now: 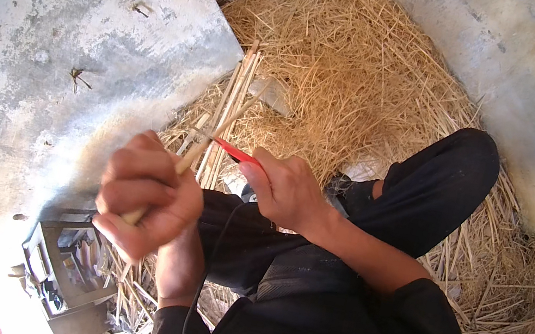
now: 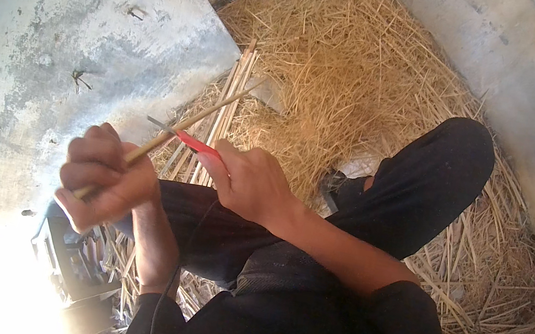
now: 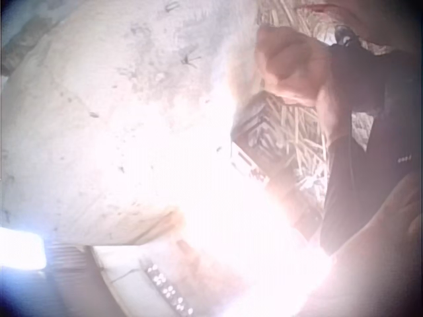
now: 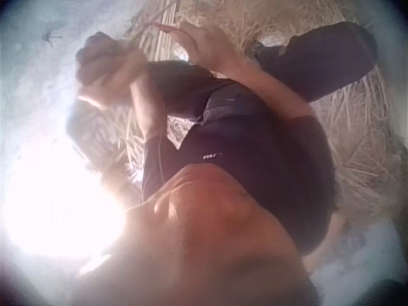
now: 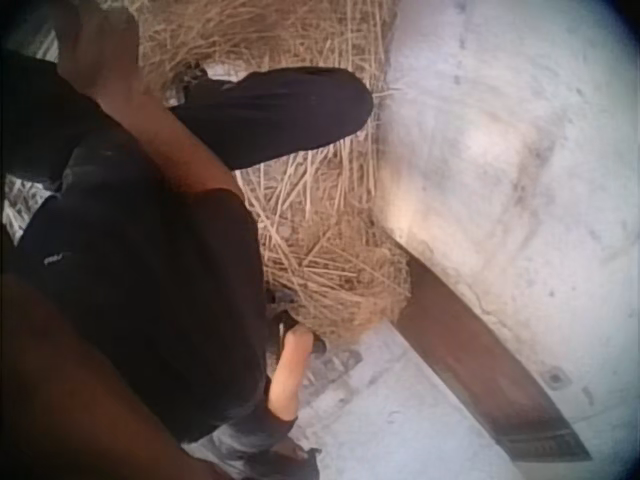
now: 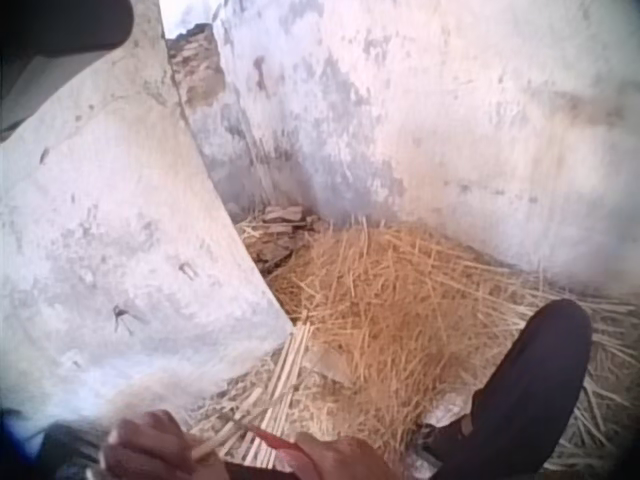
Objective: The person shaves a piece of bamboo by hand using a small handheld tool while sitting on a straw-covered floor.
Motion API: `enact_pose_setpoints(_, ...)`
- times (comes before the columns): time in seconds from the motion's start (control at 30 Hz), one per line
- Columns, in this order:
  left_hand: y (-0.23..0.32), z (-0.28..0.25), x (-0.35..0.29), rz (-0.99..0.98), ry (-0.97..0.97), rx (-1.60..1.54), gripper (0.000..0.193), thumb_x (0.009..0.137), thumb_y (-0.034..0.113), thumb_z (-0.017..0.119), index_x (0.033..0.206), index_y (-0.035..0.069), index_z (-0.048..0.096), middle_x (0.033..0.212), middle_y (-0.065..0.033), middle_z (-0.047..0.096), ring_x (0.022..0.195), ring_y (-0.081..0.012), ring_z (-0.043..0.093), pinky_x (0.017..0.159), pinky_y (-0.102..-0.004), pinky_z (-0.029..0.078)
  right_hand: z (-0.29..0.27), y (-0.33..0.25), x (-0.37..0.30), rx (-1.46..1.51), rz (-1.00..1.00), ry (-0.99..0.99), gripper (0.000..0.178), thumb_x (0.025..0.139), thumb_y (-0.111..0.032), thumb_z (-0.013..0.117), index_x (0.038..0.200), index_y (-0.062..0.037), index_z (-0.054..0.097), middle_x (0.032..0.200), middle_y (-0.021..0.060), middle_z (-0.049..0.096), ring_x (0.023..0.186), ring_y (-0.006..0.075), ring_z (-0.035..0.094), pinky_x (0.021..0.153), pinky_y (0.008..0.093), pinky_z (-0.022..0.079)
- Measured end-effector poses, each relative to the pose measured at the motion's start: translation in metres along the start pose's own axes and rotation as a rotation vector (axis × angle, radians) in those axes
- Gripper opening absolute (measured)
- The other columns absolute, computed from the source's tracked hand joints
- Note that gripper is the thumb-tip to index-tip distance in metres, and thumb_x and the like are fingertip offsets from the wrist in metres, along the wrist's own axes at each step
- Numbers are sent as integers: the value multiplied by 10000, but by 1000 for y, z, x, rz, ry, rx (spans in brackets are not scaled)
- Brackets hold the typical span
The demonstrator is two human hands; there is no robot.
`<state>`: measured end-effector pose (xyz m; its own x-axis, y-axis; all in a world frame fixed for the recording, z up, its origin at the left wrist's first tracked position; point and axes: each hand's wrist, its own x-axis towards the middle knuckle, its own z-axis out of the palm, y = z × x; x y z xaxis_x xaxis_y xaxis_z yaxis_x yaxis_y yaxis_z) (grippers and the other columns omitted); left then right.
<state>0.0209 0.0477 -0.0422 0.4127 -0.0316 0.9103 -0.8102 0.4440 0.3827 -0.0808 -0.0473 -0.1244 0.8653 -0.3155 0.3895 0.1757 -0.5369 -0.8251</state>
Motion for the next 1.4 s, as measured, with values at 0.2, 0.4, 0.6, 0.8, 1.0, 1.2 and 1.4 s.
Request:
enact_pose_setpoints(0.2, -9, -11, 12, -30, 273, 79, 462, 866, 375, 287, 493, 107, 328, 422, -50, 314, 352, -105, 216, 372, -236, 184, -10, -40, 13, 162, -16, 27, 284, 934, -279, 460, 836, -21, 526, 529, 176, 527, 473, 375, 539, 447, 443, 416)
enact_pose_setpoints(0.4, -11, -18, 16, -20, 283, 63, 470, 870, 362, 295, 480, 102, 336, 418, -51, 319, 349, -96, 214, 371, -227, 177, 5, 28, 8, -30, 249, -44, 400, 960, -315, 390, 760, 2, 529, 516, 147, 437, 450, 294, 456, 474, 399, 355)
enact_pose_setpoints(0.6, -10, -13, 15, -6, 239, 91, 476, 878, 354, 279, 480, 103, 352, 416, -58, 328, 347, -103, 234, 380, -227, 193, -19, -38, 8, 217, 87, 20, 373, 956, -277, 399, 775, 20, 533, 591, 217, 500, 520, 367, 485, 510, 464, 370)
enact_pose_setpoints(0.8, -10, -24, 17, 0, 291, 157, 487, 881, 363, 269, 476, 104, 346, 413, -58, 328, 353, -108, 238, 388, -237, 207, 4, 13, 9, -30, 364, -140, 395, 960, -281, 389, 752, 39, 492, 552, 190, 407, 479, 306, 418, 504, 405, 342)
enact_pose_setpoints(1.0, -12, -10, 14, 12, 235, 105, 500, 889, 371, 267, 478, 101, 358, 416, -68, 337, 358, -120, 242, 400, -251, 221, -7, -31, 11, 239, 52, 35, 333, 958, -257, 396, 856, 13, 560, 558, 216, 512, 535, 384, 524, 491, 433, 386)
enact_pose_setpoints(1.2, -11, -19, 14, -20, 234, 87, 511, 884, 392, 272, 478, 100, 373, 413, -71, 346, 356, -118, 243, 397, -249, 216, 16, 47, 9, -54, 363, -44, 412, 964, -312, 381, 781, 27, 526, 555, 205, 457, 473, 320, 432, 500, 420, 347)
enact_pose_setpoints(1.4, -5, -7, 11, -31, 135, 46, 514, 883, 393, 275, 473, 97, 365, 404, -62, 327, 353, -109, 235, 388, -243, 207, 7, -10, 15, 220, 21, 159, 442, 967, -323, 384, 709, 19, 493, 519, 152, 392, 451, 280, 425, 481, 400, 335)
